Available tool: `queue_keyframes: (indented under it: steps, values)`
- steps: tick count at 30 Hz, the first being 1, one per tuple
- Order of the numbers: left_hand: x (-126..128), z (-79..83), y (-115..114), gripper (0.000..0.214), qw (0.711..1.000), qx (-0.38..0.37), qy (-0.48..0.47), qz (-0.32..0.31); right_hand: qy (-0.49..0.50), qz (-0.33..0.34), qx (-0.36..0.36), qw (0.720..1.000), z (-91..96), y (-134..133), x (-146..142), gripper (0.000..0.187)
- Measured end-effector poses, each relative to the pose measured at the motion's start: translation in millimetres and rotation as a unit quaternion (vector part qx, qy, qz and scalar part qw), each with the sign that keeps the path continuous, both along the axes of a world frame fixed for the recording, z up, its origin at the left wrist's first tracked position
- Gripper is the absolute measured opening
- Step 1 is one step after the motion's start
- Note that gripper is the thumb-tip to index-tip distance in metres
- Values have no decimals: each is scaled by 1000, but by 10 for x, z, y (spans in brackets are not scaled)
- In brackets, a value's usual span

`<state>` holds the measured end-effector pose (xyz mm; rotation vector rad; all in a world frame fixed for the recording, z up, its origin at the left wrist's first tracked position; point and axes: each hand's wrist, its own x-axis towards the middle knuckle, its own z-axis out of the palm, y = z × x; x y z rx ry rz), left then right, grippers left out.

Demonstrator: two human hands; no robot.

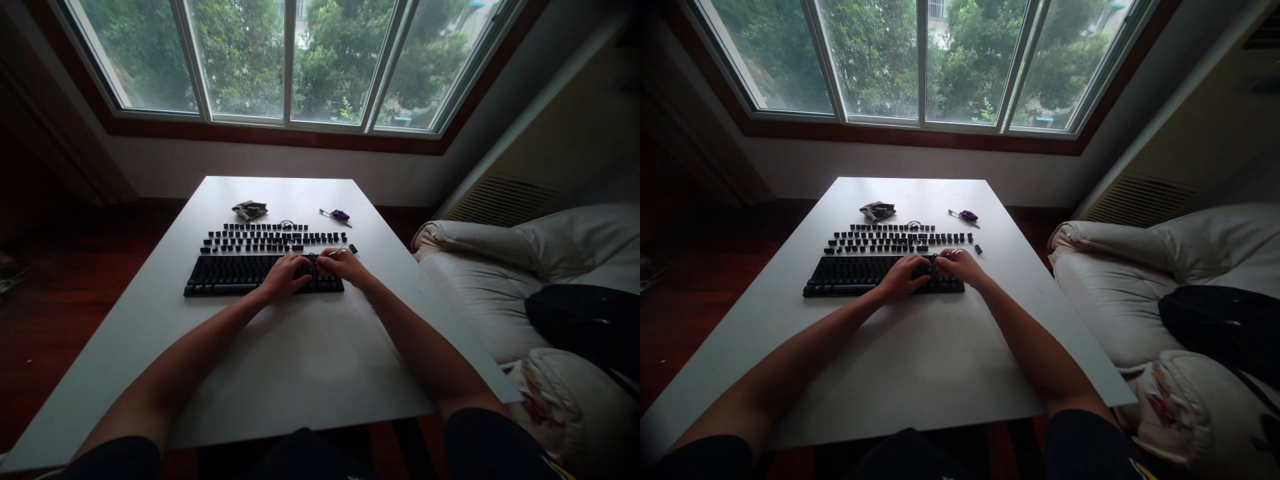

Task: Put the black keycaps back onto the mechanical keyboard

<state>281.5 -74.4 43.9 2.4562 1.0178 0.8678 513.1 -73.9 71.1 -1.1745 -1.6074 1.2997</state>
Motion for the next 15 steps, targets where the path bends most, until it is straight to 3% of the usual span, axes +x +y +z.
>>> queue_keyframes:
  steps: [3, 6, 10, 13, 15]
  values:
    - [24, -7, 3, 17, 999, -11, -39, 0, -6, 8, 18, 1000, 3, -35, -52, 32]
    - [34, -44, 30, 16, 992, -80, -99, -15, 6, 15, 10, 1000, -4, -43, -73, 33]
    - [36, -96, 60, 29, 970, -175, -157, -61, 33, 3, -37, 999, -27, -21, -74, 33]
    - [37, -110, 67, 39, 961, -195, -174, -87, 41, -24, -74, 996, -42, -3, -67, 29]
    - [34, -104, 65, 33, 963, -189, -172, -90, 51, -37, -98, 993, -52, 6, -61, 26]
